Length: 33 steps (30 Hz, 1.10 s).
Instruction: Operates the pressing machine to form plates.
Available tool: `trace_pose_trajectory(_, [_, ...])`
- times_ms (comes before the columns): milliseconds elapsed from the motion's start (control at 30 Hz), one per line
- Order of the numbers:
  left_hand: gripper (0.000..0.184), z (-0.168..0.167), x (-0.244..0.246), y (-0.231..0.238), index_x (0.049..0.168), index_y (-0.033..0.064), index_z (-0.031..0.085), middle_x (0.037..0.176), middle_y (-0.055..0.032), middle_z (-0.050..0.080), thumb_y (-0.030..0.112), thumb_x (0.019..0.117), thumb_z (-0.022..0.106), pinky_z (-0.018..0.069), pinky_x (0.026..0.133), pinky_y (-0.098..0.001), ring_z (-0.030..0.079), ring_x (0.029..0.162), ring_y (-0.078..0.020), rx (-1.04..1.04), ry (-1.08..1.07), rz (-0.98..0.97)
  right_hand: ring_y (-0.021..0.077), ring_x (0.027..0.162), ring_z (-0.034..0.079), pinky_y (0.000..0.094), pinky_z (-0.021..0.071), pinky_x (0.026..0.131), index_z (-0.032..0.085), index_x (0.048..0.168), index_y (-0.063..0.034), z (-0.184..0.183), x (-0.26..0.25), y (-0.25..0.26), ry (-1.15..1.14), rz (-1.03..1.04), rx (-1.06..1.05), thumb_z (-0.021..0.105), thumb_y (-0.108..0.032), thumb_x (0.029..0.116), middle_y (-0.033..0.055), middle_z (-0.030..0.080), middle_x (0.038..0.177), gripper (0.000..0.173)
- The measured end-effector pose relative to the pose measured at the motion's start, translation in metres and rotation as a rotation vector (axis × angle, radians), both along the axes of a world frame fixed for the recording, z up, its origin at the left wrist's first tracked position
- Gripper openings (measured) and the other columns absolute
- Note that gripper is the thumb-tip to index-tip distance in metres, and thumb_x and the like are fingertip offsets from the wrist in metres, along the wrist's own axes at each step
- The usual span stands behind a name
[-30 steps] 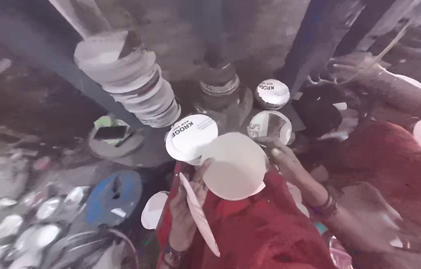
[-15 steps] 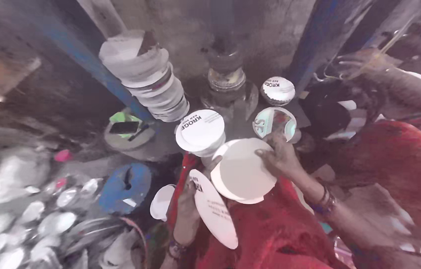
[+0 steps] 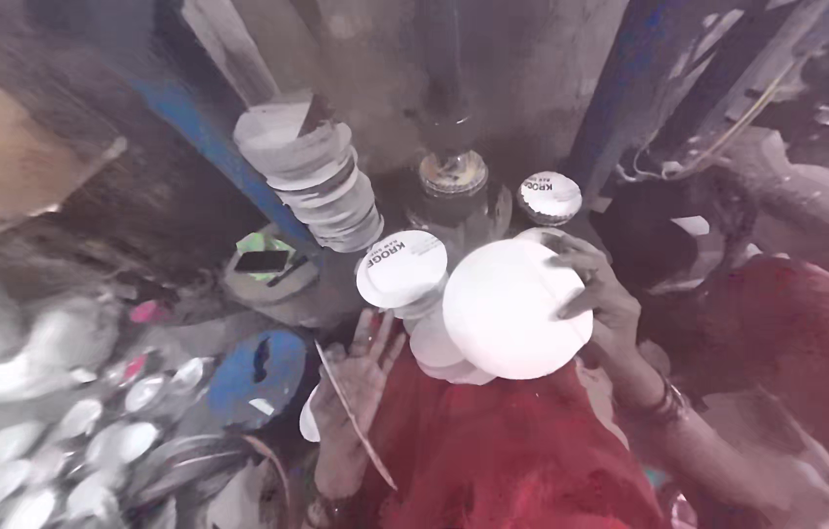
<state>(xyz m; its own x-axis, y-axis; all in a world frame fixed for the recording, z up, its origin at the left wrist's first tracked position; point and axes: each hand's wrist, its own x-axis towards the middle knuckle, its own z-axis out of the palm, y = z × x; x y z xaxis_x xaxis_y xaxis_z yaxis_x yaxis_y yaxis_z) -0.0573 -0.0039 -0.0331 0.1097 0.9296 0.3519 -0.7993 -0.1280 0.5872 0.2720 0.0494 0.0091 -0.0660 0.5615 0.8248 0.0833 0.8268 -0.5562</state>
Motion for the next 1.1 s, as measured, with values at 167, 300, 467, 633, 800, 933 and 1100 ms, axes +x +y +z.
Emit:
trace_pose_trajectory(167, [0.065,0.013,0.013,-0.003,0.145,0.0076,0.055,0.151,-0.0105,0.053,0.054,0.1005,0.047,0.044,0.113,-0.0417,0.053,0.137,-0.0263,-0.005,0.093,0.003,0.0144,0.138,0.05,0.0343,0.0489,0.11,0.078,0.089,-0.0285,-0.012,-0.004,0.004,0.114,0.076,-0.084,0.074,-0.021,0.0896,-0.0083,0.059,0.143,0.009])
trace_pose_trajectory(300, [0.067,0.017,0.023,-0.001,0.147,0.0071,0.052,0.154,-0.0112,0.049,0.051,0.0958,0.058,0.0421,0.114,-0.042,0.05,0.139,-0.0272,-0.02,0.087,-0.028,0.0119,0.134,0.052,0.0321,0.0472,0.11,0.076,0.085,-0.0282,-0.016,-0.005,0.002,0.135,0.111,-0.165,0.073,-0.025,0.0901,-0.0091,0.064,0.135,0.007])
trace_pose_trajectory(467, [0.039,0.0,0.026,-0.004,0.128,0.0204,0.068,0.124,0.0036,0.071,0.039,0.0938,0.068,0.0566,0.095,-0.0266,0.068,0.11,-0.0071,-0.059,0.326,0.096,0.0038,0.12,0.06,0.0266,0.0523,0.101,0.075,0.088,-0.0207,-0.033,-0.019,-0.002,0.023,0.316,-0.222,0.068,-0.023,0.0959,-0.0083,0.07,0.12,0.011])
trace_pose_trajectory(633, [0.04,-0.006,0.04,0.004,0.125,0.0209,0.071,0.131,0.0052,0.068,0.04,0.0894,0.072,0.0561,0.094,-0.025,0.067,0.11,-0.0064,-0.064,0.6,0.068,0.0207,0.124,0.061,0.0332,0.0475,0.108,0.075,0.1,0.0044,-0.054,-0.021,0.004,-0.361,0.459,-0.266,0.052,-0.001,0.0982,0.0196,0.068,0.126,0.024])
trace_pose_trajectory(800, [0.039,-0.012,0.03,0.006,0.127,0.0129,0.067,0.129,0.0011,0.069,0.029,0.0919,0.071,0.0577,0.093,-0.0276,0.069,0.109,-0.0103,-0.16,0.604,0.179,0.0388,0.1,0.07,0.0556,0.0547,0.091,0.065,0.123,0.0064,-0.039,0.035,0.032,-0.58,-0.565,-0.646,0.06,-0.01,0.0999,0.0242,0.071,0.108,0.029])
trace_pose_trajectory(933, [0.033,-0.017,0.024,0.007,0.121,0.019,0.07,0.115,0.0023,0.074,0.032,0.0912,0.071,0.0602,0.088,-0.0279,0.071,0.101,-0.0095,-0.212,0.541,0.205,0.0496,0.107,0.065,0.0666,0.0486,0.093,0.036,0.149,0.0048,-0.047,0.068,0.051,-0.663,-0.854,-1.162,0.06,-0.048,0.1008,0.0318,0.066,0.11,0.075])
trace_pose_trajectory(1100, [0.02,-0.024,0.034,0.007,0.109,0.0229,0.073,0.096,0.0079,0.076,0.028,0.09,0.073,0.0616,0.077,-0.0242,0.072,0.086,-0.0037,-0.366,0.478,0.243,0.0198,0.093,0.068,0.0347,0.06,0.079,0.021,0.153,-0.0009,-0.093,0.044,0.062,0.325,-0.443,-1.048,0.071,-0.004,0.0925,0.0214,0.06,0.12,0.079])
